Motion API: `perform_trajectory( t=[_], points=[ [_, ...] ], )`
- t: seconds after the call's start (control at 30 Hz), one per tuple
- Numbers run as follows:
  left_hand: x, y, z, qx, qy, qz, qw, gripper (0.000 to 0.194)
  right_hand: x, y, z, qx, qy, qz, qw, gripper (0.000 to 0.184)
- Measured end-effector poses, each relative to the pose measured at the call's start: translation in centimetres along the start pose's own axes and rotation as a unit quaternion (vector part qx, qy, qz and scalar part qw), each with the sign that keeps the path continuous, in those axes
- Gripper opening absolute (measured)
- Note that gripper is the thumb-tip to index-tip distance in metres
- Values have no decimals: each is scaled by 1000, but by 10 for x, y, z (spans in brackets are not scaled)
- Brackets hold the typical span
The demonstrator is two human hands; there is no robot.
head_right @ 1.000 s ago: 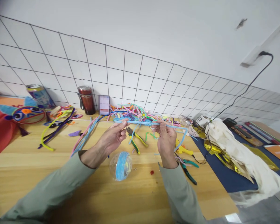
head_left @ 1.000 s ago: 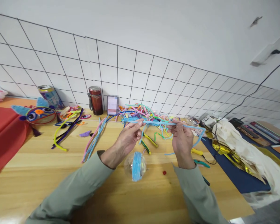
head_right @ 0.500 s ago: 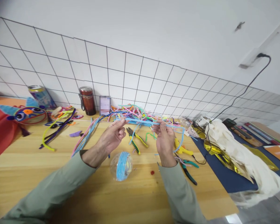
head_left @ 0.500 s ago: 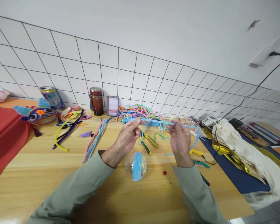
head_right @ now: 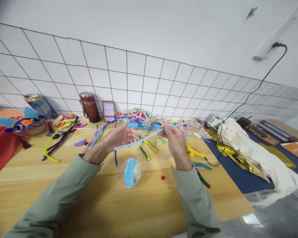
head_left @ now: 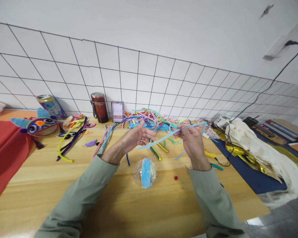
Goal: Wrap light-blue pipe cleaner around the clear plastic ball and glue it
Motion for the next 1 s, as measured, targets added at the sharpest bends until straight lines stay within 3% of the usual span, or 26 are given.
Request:
perform_trajectory(
  t=[0.17, 0.27, 0.5, 0.73, 1.0],
  points=[
    [-15, 43, 0, -41, -26, 130, 990, 75, 8, 20, -1, -48, 21, -34, 998, 45],
    [-8, 57, -5, -23, -14, 186, 982, 67, 12, 26, -1, -60, 42, -33, 997, 47],
    [10, 53, -12, 84, 73, 206, 972, 62, 22, 27, -4, -43, 112, 65, 991, 56],
    [-6, 68, -4, 5, 56, 219, 974, 61, 20, 24, -4, -2, 80, 70, 994, 54],
    [0, 70, -7, 32, 113, 219, 969, 54, 15, 25, -3, 4, 56, 53, 997, 53]
  ],
)
Point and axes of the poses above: each hand's wrist, its own z-axis towards the middle knuckle, its own y-axis out of the palm, x = y × z, the point moved 10 cm from there along z, towards the middle knuckle, and after that the axes turned 15 degrees about -x, right-handed, at the moved point
